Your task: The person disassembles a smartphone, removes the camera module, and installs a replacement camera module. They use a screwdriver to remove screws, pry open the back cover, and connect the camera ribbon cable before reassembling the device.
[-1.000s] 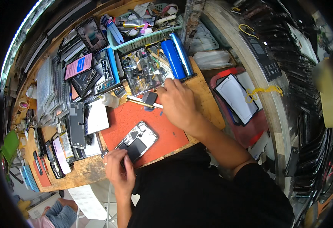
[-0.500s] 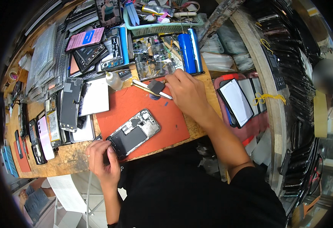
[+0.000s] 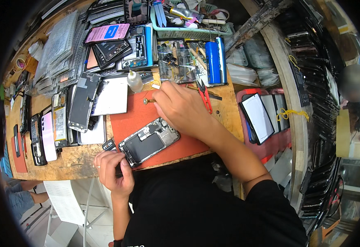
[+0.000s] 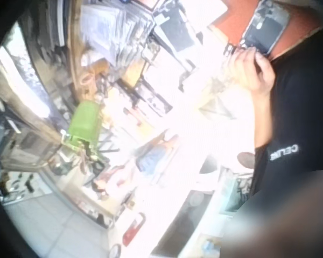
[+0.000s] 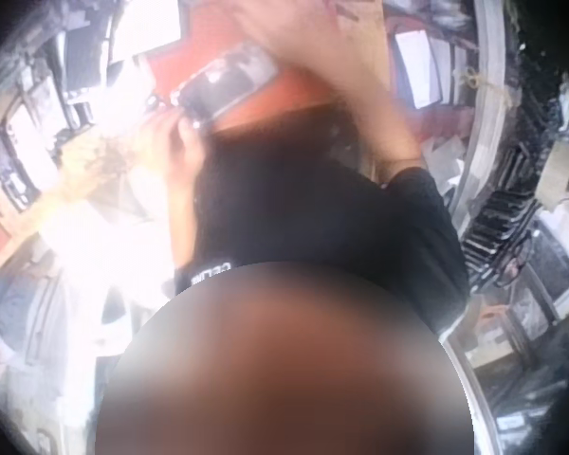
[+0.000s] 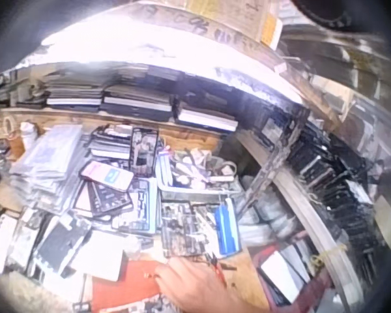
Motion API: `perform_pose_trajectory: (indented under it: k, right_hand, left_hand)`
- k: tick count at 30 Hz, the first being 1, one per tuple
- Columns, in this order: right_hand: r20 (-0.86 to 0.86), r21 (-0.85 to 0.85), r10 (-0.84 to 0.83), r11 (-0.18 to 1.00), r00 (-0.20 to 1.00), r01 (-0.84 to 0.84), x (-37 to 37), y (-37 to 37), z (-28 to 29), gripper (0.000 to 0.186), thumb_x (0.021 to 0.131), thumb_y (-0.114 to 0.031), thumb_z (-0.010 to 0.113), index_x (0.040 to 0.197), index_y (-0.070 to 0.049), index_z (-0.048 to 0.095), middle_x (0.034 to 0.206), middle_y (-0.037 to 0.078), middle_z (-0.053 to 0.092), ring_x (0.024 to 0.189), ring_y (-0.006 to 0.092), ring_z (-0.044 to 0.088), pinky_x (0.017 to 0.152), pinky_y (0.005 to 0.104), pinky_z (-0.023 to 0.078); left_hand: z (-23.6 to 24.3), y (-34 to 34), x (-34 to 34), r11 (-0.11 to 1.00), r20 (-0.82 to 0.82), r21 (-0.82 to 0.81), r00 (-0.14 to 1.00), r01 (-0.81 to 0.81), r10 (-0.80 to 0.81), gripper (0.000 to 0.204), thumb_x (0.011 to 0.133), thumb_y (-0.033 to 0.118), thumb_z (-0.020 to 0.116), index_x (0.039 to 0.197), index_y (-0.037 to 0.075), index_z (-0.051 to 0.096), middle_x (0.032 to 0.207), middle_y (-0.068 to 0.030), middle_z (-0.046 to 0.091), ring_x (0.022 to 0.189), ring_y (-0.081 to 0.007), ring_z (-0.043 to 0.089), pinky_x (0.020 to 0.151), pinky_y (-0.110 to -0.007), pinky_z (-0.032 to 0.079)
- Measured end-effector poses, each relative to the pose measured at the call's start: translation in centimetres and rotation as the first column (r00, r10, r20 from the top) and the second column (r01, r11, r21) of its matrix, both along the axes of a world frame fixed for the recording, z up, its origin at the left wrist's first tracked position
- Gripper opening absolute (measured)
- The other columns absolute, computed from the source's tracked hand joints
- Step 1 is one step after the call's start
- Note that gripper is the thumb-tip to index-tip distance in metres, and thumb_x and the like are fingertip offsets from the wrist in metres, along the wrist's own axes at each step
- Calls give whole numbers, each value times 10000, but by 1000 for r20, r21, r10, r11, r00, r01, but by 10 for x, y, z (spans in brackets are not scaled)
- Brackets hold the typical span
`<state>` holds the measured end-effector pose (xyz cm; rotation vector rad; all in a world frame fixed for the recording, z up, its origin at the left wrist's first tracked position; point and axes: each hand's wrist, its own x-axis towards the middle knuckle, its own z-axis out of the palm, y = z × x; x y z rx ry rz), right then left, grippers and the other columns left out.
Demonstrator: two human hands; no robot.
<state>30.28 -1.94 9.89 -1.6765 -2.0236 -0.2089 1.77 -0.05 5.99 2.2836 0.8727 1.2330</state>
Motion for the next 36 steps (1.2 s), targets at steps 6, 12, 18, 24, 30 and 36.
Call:
perform_pose_trajectory:
  k: [6, 12, 18, 24, 30, 36]
  right_hand:
    - [-354, 81, -57, 993, 933, 91, 0, -29, 21, 230, 922, 22, 707, 1098, -32, 568, 1001, 116, 661, 771, 210, 713, 618, 341, 560]
    - [-604, -126, -200, 980, 771, 155, 2, -71, 20, 305, 968, 53, 688, 1195, -11, 493, 955, 103, 698, 714, 189, 725, 593, 321, 552]
    - [-402, -96, -139, 989, 905, 110, 1, -81, 20, 234, 929, 7, 770, 1074, -20, 589, 939, 134, 677, 775, 330, 712, 677, 427, 553]
    - [-553, -52, 54, 994, 832, -98, -16, -72, 7, 257, 904, 40, 749, 1096, -15, 587, 938, 121, 662, 818, 337, 718, 694, 436, 557]
    - [-524, -25, 67, 995, 849, -94, -17, -65, 5, 263, 891, 103, 768, 1087, 5, 623, 900, 126, 720, 748, 266, 749, 653, 346, 573]
    - [-480, -10, 109, 992, 870, -129, -19, -63, 11, 294, 859, 109, 771, 1088, -1, 621, 879, 126, 699, 698, 275, 713, 615, 365, 538]
  left_hand:
    - [13, 6, 16, 988, -32, -12, 987, 155, -156, 167, 816, 25, 749, 982, 43, 756, 939, -83, 721, 924, -299, 691, 956, -472, 503]
    - [18, 2, 39, 970, -141, -62, 960, 235, -242, 174, 835, 27, 772, 1009, 35, 760, 1006, -95, 710, 970, -304, 688, 953, -470, 503]
    - [20, -18, 54, 962, -329, -126, 905, 242, -271, 314, 861, 104, 810, 1174, 83, 822, 1097, -79, 687, 1070, -290, 654, 1019, -483, 485]
    - [16, -25, 59, 977, -391, -90, 895, 193, -213, 314, 862, 125, 820, 1175, 100, 829, 1103, -92, 658, 1075, -293, 636, 1061, -521, 477]
    - [11, -28, 59, 980, -379, -100, 904, 172, -197, 322, 856, 123, 821, 1178, 113, 830, 1115, -87, 649, 1095, -293, 630, 1074, -532, 474]
    - [9, -26, 58, 974, -328, -126, 919, 188, -219, 338, 832, 58, 804, 1168, 84, 820, 1102, -115, 663, 1078, -333, 634, 1081, -526, 460]
